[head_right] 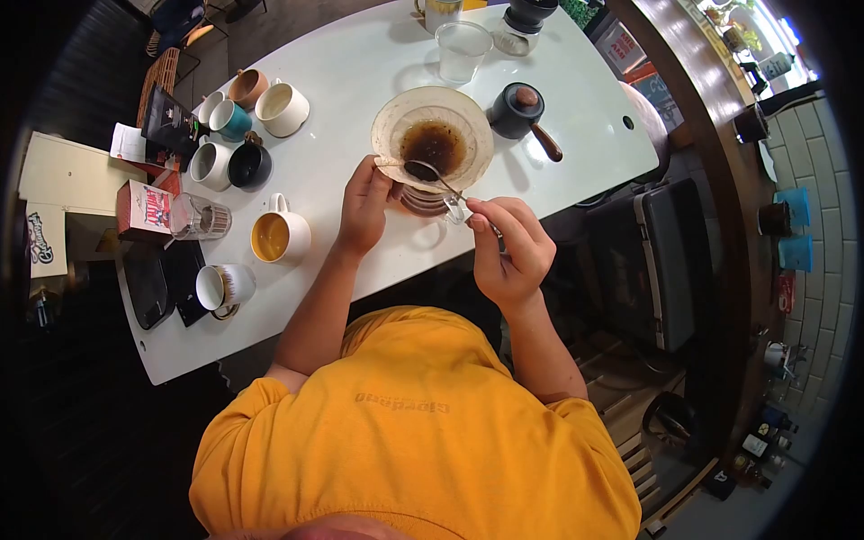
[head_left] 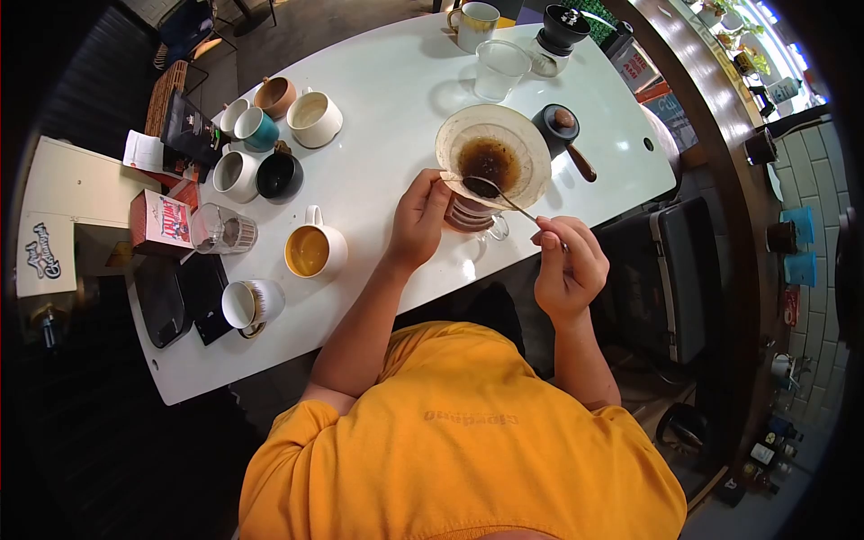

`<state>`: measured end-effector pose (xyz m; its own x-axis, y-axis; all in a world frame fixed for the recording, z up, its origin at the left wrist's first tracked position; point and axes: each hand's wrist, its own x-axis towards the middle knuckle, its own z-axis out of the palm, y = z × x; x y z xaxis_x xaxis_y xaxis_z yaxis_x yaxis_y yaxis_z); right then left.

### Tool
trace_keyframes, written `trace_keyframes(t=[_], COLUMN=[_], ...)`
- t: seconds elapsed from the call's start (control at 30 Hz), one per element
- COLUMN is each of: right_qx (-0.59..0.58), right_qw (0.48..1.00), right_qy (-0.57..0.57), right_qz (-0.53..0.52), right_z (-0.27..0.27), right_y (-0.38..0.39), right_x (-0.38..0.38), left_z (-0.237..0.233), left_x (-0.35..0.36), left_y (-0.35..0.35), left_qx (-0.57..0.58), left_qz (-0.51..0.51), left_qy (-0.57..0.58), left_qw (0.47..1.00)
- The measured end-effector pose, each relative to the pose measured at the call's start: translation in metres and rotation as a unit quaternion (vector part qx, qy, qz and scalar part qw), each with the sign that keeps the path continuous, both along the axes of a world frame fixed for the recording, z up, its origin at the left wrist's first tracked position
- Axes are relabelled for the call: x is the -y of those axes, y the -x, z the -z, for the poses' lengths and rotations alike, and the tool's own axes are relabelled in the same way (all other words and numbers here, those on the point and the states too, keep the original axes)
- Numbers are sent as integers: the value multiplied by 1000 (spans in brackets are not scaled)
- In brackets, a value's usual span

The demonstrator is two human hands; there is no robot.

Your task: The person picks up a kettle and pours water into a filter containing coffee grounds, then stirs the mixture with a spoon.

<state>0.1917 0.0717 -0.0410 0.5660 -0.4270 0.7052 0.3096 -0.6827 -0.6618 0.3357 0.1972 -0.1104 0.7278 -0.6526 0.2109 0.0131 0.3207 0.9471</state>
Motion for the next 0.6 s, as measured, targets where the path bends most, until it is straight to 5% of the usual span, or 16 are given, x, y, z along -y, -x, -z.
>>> trace_keyframes(t=[0.17, 0.33, 0.6], right_qx=[16, 30, 42], right_qw=[998, 967, 958], right_qy=[-60, -248, -277], right_qz=[28, 40, 61], right_z=[4, 3, -3], right_y=[-5, -10, -15], right_x=[-4, -6, -3], left_z=[-2, -3, -3], left_x=[0, 0, 1], left_y=[1, 1, 2], left_qx=[-4, -2, 0], left_qz=[-3, -2, -1], left_qy=[-1, -2, -12], left_qw=[1000, 1000, 1000])
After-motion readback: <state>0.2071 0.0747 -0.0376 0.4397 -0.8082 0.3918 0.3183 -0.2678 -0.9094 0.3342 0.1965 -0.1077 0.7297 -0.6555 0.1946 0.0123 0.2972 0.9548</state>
